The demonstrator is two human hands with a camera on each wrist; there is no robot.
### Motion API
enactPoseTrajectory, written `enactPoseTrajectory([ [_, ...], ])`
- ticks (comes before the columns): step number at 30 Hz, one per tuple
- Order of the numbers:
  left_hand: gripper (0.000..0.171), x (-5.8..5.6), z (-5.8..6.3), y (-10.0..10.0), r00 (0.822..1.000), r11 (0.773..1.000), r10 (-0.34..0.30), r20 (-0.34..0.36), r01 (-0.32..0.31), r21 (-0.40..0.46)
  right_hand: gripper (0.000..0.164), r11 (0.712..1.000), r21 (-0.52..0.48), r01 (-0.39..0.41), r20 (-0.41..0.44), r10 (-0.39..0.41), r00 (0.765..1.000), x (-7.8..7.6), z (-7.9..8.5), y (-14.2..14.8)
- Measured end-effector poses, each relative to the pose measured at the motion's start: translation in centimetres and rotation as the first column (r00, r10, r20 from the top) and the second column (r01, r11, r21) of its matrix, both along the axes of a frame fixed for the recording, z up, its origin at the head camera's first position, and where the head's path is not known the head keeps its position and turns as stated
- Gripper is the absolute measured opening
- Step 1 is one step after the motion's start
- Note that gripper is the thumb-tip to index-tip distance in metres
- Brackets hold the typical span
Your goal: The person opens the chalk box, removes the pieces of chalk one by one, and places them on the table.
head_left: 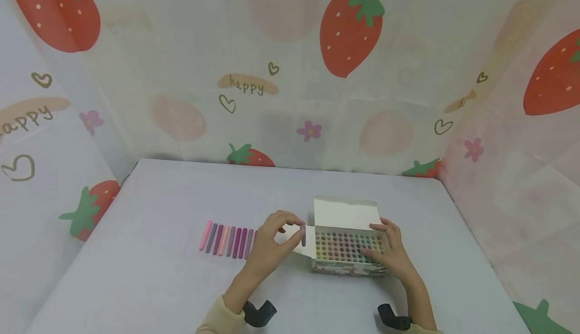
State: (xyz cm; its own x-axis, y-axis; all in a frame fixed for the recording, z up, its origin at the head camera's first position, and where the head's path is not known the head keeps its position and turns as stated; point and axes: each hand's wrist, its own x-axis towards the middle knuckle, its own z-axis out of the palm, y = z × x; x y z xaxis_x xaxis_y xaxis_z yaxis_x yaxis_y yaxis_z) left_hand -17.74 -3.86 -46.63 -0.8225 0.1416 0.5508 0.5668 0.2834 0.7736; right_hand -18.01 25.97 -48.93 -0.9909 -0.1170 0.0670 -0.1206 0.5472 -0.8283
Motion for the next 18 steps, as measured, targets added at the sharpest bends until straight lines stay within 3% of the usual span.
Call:
enactPoseTrajectory([
  [2,0.016,0.0,-0.1,-0.7,1.0,1.0,0.007,-0.002,-0.007,-0.017,0.061,1.0,0.004,-0.003,-0.004,0.003,1.0,-0.1,-0.1,0.0],
  [9,0.02,-0.2,-0.4,-2.7,0.999,0.999,0.038,0.01,-0.038,-0.034,0.063,1.0,0.01,0.001,-0.017,-0.001,1.0,-1.6,-3.3,1.8],
  [18,0.02,-0.3,-0.3,-5.3,0.995,0.991,0.084,-0.051,-0.088,-0.097,0.064,1.0,0.011,0.012,-0.009,-0.012,1.0,-1.7,-3.6,1.8],
])
